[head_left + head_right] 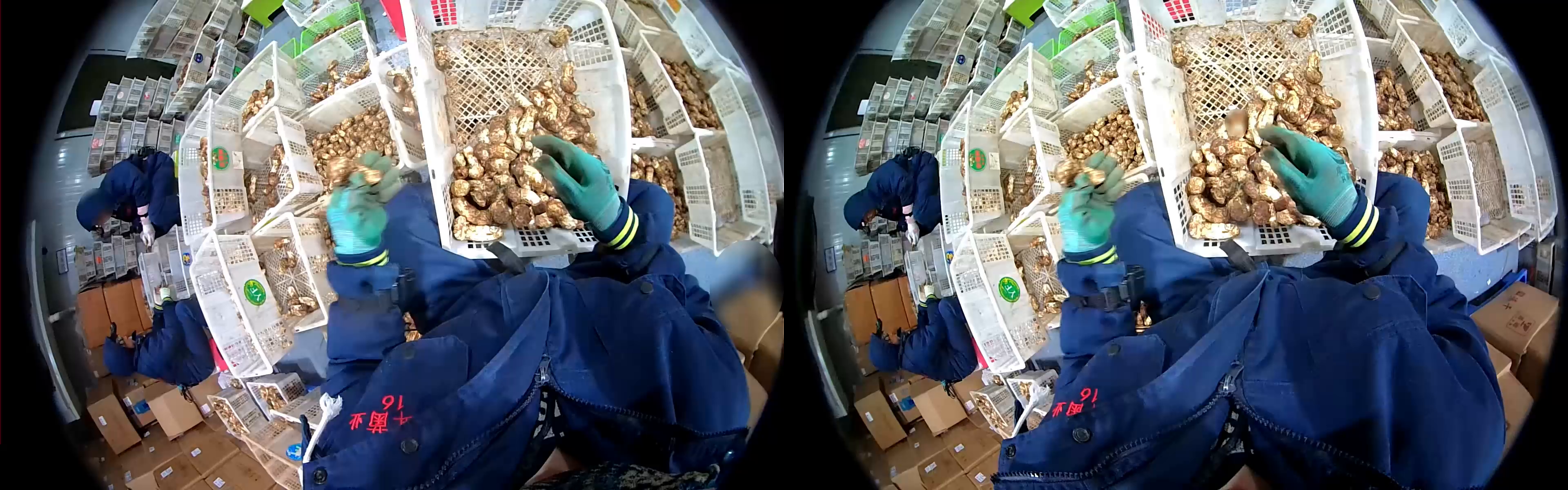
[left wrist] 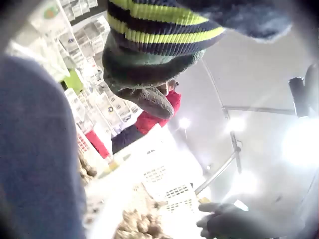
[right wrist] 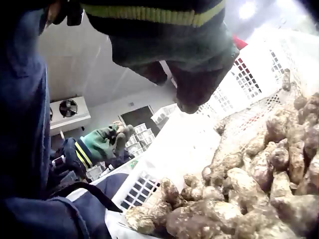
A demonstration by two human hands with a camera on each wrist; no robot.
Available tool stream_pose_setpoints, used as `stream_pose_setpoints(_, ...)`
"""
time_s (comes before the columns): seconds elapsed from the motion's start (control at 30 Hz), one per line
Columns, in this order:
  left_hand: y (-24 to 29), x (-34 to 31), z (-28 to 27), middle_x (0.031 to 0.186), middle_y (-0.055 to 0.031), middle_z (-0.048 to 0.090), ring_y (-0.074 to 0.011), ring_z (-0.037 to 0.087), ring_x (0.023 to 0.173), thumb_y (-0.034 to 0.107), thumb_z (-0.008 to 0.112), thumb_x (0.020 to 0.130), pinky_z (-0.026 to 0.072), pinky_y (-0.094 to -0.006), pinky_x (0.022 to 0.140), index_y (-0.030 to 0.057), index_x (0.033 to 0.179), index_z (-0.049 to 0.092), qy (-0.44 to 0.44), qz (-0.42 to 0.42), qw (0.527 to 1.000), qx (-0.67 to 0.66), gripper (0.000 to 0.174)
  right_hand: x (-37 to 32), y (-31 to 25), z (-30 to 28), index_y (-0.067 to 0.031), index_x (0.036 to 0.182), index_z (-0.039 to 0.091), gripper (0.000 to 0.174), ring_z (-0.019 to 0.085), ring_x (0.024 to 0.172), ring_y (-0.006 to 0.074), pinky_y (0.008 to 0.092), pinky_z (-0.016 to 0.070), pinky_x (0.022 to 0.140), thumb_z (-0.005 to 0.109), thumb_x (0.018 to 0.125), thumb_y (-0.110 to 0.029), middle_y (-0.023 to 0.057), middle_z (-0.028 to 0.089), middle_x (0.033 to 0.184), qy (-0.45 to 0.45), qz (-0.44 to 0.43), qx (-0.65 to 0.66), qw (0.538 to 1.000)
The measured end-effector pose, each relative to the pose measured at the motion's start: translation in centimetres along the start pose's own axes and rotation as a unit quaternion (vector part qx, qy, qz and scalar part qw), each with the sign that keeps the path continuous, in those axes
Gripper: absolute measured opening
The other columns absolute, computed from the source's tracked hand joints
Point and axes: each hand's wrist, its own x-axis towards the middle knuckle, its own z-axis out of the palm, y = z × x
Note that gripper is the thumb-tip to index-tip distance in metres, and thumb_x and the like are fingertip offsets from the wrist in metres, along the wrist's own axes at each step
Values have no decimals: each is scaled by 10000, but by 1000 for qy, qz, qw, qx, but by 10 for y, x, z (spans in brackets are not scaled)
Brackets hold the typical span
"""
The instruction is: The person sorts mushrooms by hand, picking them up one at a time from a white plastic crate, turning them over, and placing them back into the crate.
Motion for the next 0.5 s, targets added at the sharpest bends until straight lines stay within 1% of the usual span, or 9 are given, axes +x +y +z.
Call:
stream_pose_setpoints(0.03, 13, 0, 4, 948, -71, 394, -179, 369, 812, 176, 594, 861, 348, -301, 712, -8, 1159, 464, 13, -6, 1000, 2, 373, -1, 1, -4, -26, 1211, 587, 316, 422, 593, 12, 187, 374, 537, 588, 953, -209, -54, 544, 739, -6, 34, 1, 999)
stream_pose_setpoints(0.13, 41, 1, -39, 939, -72, 496, -136, 504, 775, 80, 571, 867, 446, -245, 664, -21, 1116, 477, 116, -19, 988, 103, 285, -1, 17, -7, -45, 1203, 596, 316, 416, 572, 17, 194, 367, 522, 585, 957, -243, -66, 506, 668, -1, 39, -14, 999)
stream_pose_setpoints(0.17, 43, 1, -52, 1000, -111, 541, -172, 570, 834, 72, 553, 876, 498, -262, 703, -31, 1113, 486, 174, -24, 975, 138, 268, -1, 20, -8, -49, 1204, 596, 317, 414, 568, 17, 195, 365, 519, 585, 957, -248, -68, 499, 657, 1, 49, -7, 999)
stream_pose_setpoints(0.23, 31, 19, -121, 1135, -190, 572, -280, 602, 975, 176, 571, 875, 524, -341, 821, -17, 1218, 510, 373, -104, 922, 0, 398, 2, 27, -11, -54, 1205, 596, 321, 445, 589, 31, 207, 394, 542, 584, 958, -258, -47, 526, 695, -9, 72, -24, 997)
stream_pose_setpoints(0.27, 21, 21, -148, 1125, -182, 578, -273, 604, 975, 178, 574, 881, 528, -336, 826, -9, 1201, 519, 424, -134, 896, -14, 375, 3, 26, -11, -54, 1205, 596, 320, 454, 596, 35, 211, 402, 550, 584, 958, -258, -42, 533, 706, -10, 75, -36, 997)
stream_pose_setpoints(0.33, 8, 19, -152, 1106, -165, 589, -259, 609, 976, 182, 580, 894, 537, -327, 836, 7, 1169, 536, 455, -168, 874, 15, 328, 6, 25, -11, -56, 1208, 596, 321, 477, 624, 44, 222, 427, 577, 584, 956, -255, -26, 552, 742, -7, 60, -68, 996)
stream_pose_setpoints(0.37, 5, 22, -148, 1096, -157, 594, -253, 611, 976, 184, 583, 901, 542, -322, 841, 16, 1153, 544, 454, -175, 873, 39, 305, 6, 17, -13, -55, 1202, 598, 314, 475, 617, 42, 221, 424, 572, 579, 958, -252, -27, 550, 738, -23, 122, -39, 991)
stream_pose_setpoints(0.4, 10, 28, -131, 1086, -149, 599, -246, 613, 977, 186, 586, 907, 546, -317, 845, 24, 1136, 553, 451, -179, 872, 66, 282, 8, 22, -15, -54, 1204, 596, 314, 476, 615, 40, 219, 422, 568, 574, 961, -251, -29, 548, 731, -27, 121, -43, 991)
stream_pose_setpoints(0.5, 53, 67, -66, 1056, -124, 615, -226, 621, 978, 192, 595, 927, 560, -303, 860, 48, 1087, 579, 407, -114, 889, 174, 216, 13, 35, -15, -52, 1212, 587, 315, 473, 609, 34, 215, 414, 553, 564, 966, -247, -35, 544, 712, -14, 91, -55, 994)
